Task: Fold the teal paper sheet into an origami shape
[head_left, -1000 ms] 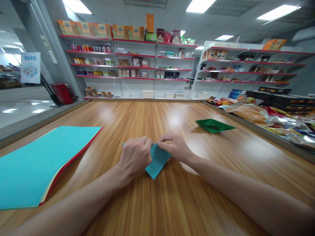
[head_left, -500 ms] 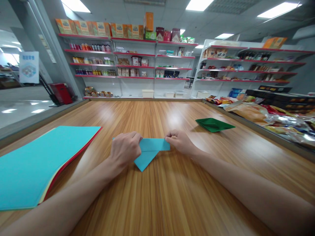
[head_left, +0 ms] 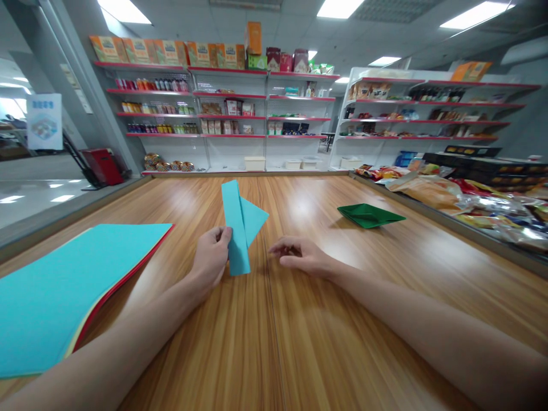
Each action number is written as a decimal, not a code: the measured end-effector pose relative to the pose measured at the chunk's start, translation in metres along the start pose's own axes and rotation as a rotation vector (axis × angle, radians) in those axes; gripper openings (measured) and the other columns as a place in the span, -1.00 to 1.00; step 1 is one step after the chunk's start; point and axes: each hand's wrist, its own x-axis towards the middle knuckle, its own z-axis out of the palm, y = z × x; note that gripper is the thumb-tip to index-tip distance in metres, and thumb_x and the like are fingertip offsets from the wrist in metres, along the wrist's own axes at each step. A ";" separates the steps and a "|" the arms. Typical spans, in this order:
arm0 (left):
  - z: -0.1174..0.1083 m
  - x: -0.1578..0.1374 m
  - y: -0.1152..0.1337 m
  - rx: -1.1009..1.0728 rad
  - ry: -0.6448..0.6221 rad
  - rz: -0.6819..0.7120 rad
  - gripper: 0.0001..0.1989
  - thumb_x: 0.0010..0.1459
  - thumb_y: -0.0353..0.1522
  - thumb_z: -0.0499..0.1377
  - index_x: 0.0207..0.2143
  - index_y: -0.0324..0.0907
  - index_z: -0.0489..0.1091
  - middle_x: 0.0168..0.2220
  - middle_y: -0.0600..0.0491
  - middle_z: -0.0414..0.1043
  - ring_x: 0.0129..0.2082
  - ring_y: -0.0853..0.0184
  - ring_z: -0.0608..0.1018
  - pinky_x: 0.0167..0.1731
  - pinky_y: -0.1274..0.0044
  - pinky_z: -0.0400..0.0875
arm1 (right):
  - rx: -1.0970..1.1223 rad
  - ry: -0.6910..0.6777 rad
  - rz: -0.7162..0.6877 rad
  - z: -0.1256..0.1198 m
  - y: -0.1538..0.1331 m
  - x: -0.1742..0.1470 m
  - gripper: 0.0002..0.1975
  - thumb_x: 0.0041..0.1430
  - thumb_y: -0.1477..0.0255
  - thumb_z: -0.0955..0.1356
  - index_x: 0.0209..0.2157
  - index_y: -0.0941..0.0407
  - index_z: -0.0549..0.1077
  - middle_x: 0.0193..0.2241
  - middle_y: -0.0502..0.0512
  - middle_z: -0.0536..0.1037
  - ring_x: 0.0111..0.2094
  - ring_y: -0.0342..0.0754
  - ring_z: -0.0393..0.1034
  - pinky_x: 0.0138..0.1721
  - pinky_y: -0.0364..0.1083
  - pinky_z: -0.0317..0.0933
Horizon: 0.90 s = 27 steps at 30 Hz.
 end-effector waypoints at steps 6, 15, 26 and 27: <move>0.016 -0.013 0.003 -0.476 -0.240 -0.177 -0.78 -0.04 -0.46 0.30 -0.33 -0.23 0.34 -0.47 0.10 0.46 -0.47 0.44 0.51 -0.38 0.60 0.42 | 0.083 -0.061 0.009 0.029 -0.018 0.001 -0.76 0.05 0.29 0.39 -0.33 0.19 0.46 -0.43 0.05 0.50 -0.39 -0.11 0.36 -0.36 -0.15 0.20; 0.012 -0.007 0.005 -0.612 -0.140 -0.188 -0.87 0.05 -0.56 0.20 -0.37 -0.21 0.33 -0.45 0.11 0.48 -0.53 0.46 0.52 -0.49 0.63 0.46 | 0.216 0.051 0.024 0.019 -0.009 0.001 -0.70 0.03 0.31 0.40 -0.23 0.18 0.40 -0.38 0.07 0.49 -0.37 -0.11 0.36 -0.36 -0.15 0.20; 0.013 -0.016 0.006 -0.618 -0.221 -0.267 -0.85 -0.01 -0.47 0.29 -0.37 -0.19 0.37 -0.35 0.09 0.48 -0.37 0.35 0.54 -0.30 0.42 0.50 | 0.153 0.160 0.113 0.018 -0.011 0.004 -0.74 0.09 0.31 0.33 -0.53 0.21 0.46 -0.54 0.07 0.47 -0.52 -0.17 0.27 -0.46 -0.16 0.13; 0.013 -0.017 0.006 -0.604 -0.205 -0.273 -0.84 -0.02 -0.46 0.31 -0.38 -0.20 0.37 -0.38 0.10 0.47 -0.42 0.38 0.53 -0.35 0.46 0.49 | 0.183 0.127 0.109 0.017 -0.012 0.004 -0.76 0.07 0.31 0.35 -0.51 0.21 0.45 -0.53 0.06 0.47 -0.51 -0.16 0.28 -0.45 -0.16 0.14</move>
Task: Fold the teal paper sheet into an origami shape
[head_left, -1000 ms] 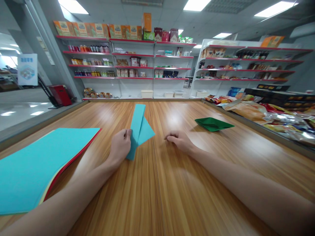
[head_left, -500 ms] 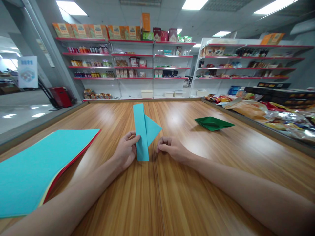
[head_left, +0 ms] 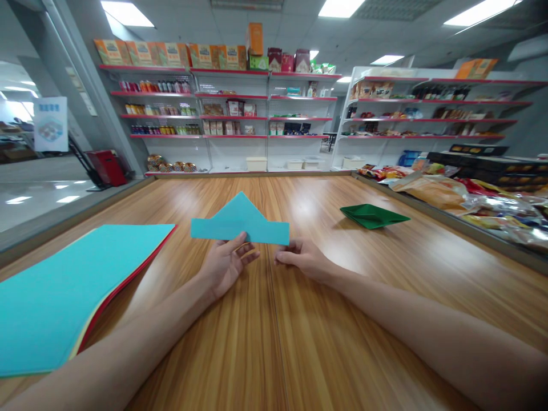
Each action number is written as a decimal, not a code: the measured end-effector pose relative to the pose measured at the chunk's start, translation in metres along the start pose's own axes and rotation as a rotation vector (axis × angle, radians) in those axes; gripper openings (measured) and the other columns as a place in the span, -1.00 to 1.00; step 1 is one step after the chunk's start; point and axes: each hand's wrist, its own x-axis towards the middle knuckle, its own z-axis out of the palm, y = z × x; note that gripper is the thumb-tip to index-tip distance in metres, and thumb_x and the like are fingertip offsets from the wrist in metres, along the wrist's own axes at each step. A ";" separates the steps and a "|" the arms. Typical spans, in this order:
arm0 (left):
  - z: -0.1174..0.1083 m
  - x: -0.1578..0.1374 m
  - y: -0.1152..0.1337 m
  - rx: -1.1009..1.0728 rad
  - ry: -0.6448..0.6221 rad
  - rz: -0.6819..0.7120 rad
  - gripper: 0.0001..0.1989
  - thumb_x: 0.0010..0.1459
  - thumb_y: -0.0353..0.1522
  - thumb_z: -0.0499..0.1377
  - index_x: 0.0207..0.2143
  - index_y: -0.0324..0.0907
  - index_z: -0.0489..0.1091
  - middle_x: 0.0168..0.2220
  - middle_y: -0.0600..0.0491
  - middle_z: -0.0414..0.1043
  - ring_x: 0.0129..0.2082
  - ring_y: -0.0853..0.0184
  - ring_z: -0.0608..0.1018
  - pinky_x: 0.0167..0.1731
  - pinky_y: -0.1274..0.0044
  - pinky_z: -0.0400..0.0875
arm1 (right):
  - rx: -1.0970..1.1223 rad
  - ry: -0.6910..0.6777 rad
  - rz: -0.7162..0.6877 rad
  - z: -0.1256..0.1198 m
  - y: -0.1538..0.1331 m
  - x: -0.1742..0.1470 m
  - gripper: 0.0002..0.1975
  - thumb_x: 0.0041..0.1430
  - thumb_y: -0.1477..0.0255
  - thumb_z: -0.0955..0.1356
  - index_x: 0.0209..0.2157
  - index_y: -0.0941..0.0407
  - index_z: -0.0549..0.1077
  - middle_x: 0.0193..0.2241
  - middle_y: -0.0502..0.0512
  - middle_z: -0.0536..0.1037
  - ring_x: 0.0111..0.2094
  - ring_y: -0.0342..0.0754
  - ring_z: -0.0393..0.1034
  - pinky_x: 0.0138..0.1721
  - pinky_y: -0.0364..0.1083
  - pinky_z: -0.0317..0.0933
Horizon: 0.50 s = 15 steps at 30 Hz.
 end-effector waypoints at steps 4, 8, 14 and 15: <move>0.004 -0.004 -0.004 0.089 -0.071 -0.049 -0.84 -0.05 -0.42 0.33 -0.44 -0.23 0.38 -0.48 0.11 0.42 -0.51 0.43 0.46 -0.45 0.54 0.41 | 0.083 -0.088 -0.089 0.005 -0.005 -0.002 -0.75 0.03 0.24 0.39 -0.45 0.18 0.45 -0.49 0.04 0.47 -0.46 -0.15 0.31 -0.40 -0.15 0.18; 0.006 -0.007 -0.006 0.144 -0.138 -0.128 -0.81 0.01 -0.32 0.29 -0.46 -0.25 0.37 -0.52 0.09 0.39 -0.54 0.43 0.43 -0.48 0.55 0.35 | 0.160 0.021 -0.071 0.010 -0.004 -0.003 -0.68 0.11 0.19 0.31 -0.45 0.17 0.45 -0.56 0.04 0.46 -0.52 -0.14 0.30 -0.44 -0.14 0.17; 0.007 -0.011 -0.010 0.318 -0.053 -0.068 -0.74 -0.02 -0.25 0.28 -0.53 -0.24 0.32 -0.60 0.12 0.32 -0.63 0.47 0.34 -0.62 0.60 0.16 | 0.128 -0.023 -0.041 0.005 0.000 -0.006 -0.69 0.09 0.22 0.29 -0.53 0.17 0.45 -0.53 0.07 0.48 -0.49 -0.13 0.29 -0.42 -0.13 0.16; 0.008 -0.012 -0.011 0.401 -0.077 -0.057 -0.71 0.00 -0.22 0.26 -0.55 -0.24 0.32 -0.61 0.12 0.31 -0.64 0.47 0.32 -0.62 0.60 0.14 | 0.108 -0.049 -0.038 0.005 0.000 -0.006 -0.69 0.08 0.22 0.29 -0.54 0.16 0.45 -0.53 0.06 0.48 -0.49 -0.13 0.29 -0.41 -0.13 0.17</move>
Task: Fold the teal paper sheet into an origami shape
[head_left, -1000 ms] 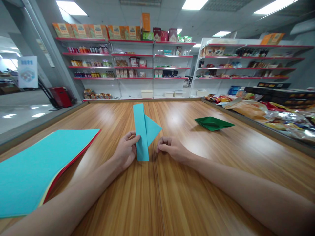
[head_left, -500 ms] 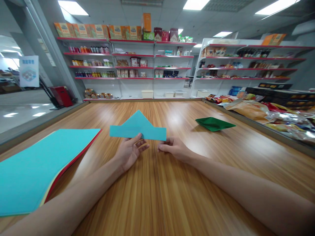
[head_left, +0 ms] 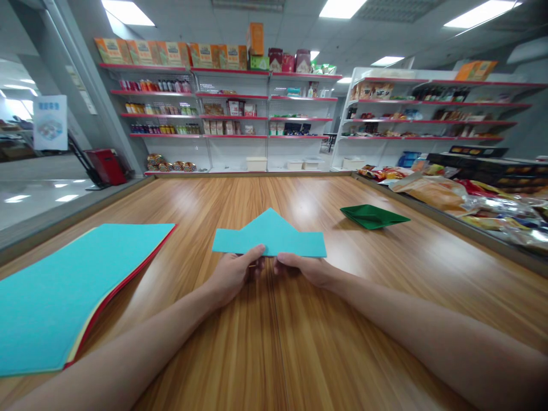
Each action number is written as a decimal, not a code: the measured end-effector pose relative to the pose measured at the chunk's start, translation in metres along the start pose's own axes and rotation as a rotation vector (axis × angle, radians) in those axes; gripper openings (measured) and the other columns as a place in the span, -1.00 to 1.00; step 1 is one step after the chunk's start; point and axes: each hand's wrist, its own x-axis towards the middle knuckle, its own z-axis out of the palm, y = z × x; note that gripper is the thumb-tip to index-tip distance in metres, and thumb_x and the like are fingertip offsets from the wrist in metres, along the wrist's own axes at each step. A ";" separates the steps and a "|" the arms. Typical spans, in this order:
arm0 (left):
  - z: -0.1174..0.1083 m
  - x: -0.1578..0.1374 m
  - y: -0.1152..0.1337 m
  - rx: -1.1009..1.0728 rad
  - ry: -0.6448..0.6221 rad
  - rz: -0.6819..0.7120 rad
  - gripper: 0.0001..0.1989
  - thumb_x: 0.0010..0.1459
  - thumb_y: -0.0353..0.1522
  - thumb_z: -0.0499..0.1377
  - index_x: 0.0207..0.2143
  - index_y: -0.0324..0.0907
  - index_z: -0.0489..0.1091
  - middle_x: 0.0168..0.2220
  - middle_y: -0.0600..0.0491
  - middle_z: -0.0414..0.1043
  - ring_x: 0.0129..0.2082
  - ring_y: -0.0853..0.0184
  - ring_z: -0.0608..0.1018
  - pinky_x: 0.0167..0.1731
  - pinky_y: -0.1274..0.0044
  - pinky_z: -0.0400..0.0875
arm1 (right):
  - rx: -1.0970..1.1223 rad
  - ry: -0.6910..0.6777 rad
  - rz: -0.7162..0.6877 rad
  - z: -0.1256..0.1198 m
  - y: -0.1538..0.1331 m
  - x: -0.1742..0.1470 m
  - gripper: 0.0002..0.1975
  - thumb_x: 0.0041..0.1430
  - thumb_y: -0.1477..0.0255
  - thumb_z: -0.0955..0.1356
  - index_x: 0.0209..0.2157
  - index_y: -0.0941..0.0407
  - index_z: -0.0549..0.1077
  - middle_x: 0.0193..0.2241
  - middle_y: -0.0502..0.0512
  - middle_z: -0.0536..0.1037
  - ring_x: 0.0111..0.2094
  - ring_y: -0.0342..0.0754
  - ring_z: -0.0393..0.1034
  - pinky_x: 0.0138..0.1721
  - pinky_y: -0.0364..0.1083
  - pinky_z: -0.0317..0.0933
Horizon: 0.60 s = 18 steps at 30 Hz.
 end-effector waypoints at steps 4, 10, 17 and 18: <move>0.005 -0.005 -0.001 0.305 -0.054 0.082 -0.61 0.08 -0.11 0.13 -0.61 -0.22 0.31 -0.65 0.14 0.22 -0.64 0.46 0.25 -0.61 0.58 0.11 | 0.031 0.004 0.033 0.001 0.000 -0.001 -0.72 0.02 0.24 0.30 -0.56 0.16 0.43 -0.56 0.05 0.46 -0.52 -0.12 0.29 -0.43 -0.12 0.19; 0.010 -0.010 0.003 0.482 -0.095 0.170 -0.61 0.12 -0.11 0.07 -0.63 -0.17 0.24 -0.62 0.13 0.20 -0.59 0.41 0.25 -0.54 0.56 0.16 | 0.043 0.116 0.052 0.007 -0.003 0.001 -0.82 -0.11 0.36 0.31 -0.66 0.14 0.32 -0.67 -0.03 0.36 -0.62 -0.18 0.18 -0.55 -0.16 0.10; 0.009 -0.012 0.006 0.567 -0.060 0.216 -0.63 0.14 -0.15 0.05 -0.62 -0.16 0.29 -0.62 0.12 0.25 -0.59 0.40 0.27 -0.55 0.57 0.16 | -0.028 0.249 0.064 0.006 -0.002 0.001 -0.84 -0.16 0.39 0.31 -0.70 0.12 0.31 -0.71 -0.03 0.33 -0.63 -0.17 0.20 -0.56 -0.17 0.12; 0.009 -0.012 0.008 0.580 -0.056 0.218 -0.64 0.14 -0.16 0.05 -0.62 -0.16 0.30 -0.62 0.12 0.25 -0.60 0.39 0.27 -0.55 0.57 0.16 | -0.033 0.246 0.084 0.005 0.000 0.001 -0.84 -0.16 0.38 0.31 -0.70 0.13 0.32 -0.71 -0.03 0.33 -0.63 -0.17 0.21 -0.57 -0.17 0.13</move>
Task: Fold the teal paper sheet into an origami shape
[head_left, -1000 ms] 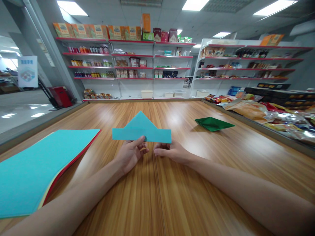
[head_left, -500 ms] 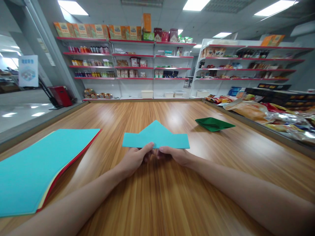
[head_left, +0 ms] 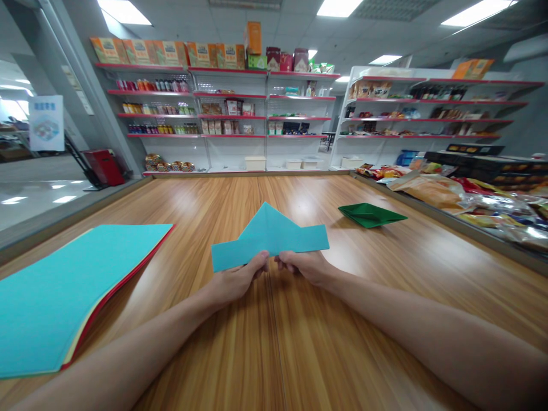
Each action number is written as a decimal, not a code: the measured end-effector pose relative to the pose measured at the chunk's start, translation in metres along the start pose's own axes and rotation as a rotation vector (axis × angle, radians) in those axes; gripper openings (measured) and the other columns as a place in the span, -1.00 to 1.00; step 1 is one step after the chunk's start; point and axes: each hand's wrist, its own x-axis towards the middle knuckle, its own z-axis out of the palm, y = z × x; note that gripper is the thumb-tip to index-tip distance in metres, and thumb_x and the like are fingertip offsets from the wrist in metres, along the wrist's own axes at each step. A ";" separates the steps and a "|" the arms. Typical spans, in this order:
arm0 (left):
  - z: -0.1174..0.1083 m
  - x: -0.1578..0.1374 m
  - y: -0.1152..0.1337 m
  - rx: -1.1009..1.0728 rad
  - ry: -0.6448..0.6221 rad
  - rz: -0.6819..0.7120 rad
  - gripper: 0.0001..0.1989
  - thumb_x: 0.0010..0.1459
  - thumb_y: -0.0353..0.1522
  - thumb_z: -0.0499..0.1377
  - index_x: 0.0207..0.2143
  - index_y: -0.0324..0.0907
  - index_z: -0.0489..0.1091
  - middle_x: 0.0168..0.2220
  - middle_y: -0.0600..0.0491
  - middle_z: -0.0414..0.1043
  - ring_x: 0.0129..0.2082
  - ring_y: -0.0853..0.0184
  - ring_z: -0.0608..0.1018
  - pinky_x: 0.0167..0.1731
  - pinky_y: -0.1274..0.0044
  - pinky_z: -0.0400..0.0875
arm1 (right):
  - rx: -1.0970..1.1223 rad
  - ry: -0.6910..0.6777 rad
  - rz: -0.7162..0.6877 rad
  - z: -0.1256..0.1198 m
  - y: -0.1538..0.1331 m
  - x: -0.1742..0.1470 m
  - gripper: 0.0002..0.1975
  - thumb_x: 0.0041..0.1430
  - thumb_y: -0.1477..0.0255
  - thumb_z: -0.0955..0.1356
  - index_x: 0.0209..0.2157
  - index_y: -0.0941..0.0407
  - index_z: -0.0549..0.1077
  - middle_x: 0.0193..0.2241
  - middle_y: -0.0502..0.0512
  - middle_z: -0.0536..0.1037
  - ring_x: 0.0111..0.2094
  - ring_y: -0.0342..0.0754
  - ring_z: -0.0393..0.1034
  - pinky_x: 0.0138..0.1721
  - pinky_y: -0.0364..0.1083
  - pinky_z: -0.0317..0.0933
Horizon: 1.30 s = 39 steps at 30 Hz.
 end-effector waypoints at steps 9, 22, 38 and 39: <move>-0.012 0.004 -0.001 0.093 0.007 -0.043 -0.64 0.14 -0.17 0.03 -0.64 -0.14 0.26 -0.67 0.14 0.20 -0.63 0.38 0.26 -0.54 0.56 0.17 | 0.088 0.072 -0.034 -0.016 0.008 0.009 -0.84 -0.16 0.40 0.35 -0.68 0.17 0.36 -0.70 0.02 0.42 -0.71 -0.23 0.18 -0.66 -0.20 0.07; -0.023 0.005 -0.010 0.007 0.142 0.025 -0.63 0.14 -0.17 0.07 -0.63 -0.18 0.27 -0.65 0.13 0.22 -0.62 0.43 0.27 -0.56 0.58 0.16 | 0.099 0.020 -0.058 -0.046 0.018 0.023 -0.86 -0.08 0.43 0.35 -0.57 0.23 0.45 -0.67 0.04 0.48 -0.74 -0.26 0.20 -0.74 -0.25 -0.07; -0.014 0.004 -0.007 -0.315 -0.045 -0.084 -0.63 0.10 -0.13 0.12 -0.58 -0.23 0.35 -0.64 0.10 0.30 -0.64 0.44 0.30 -0.61 0.58 0.16 | 0.299 -0.392 0.061 -0.011 0.003 0.001 -0.70 0.00 0.21 0.35 -0.41 0.20 0.42 -0.58 0.04 0.46 -0.63 -0.19 0.27 -0.64 -0.21 0.07; -0.011 0.002 -0.003 -0.239 -0.109 -0.081 -0.62 0.11 -0.13 0.11 -0.59 -0.23 0.36 -0.64 0.10 0.31 -0.63 0.44 0.32 -0.59 0.57 0.19 | 0.261 -0.405 0.063 -0.006 0.002 -0.003 -0.64 0.08 0.14 0.30 -0.47 0.20 0.41 -0.60 0.04 0.44 -0.63 -0.19 0.26 -0.64 -0.21 0.06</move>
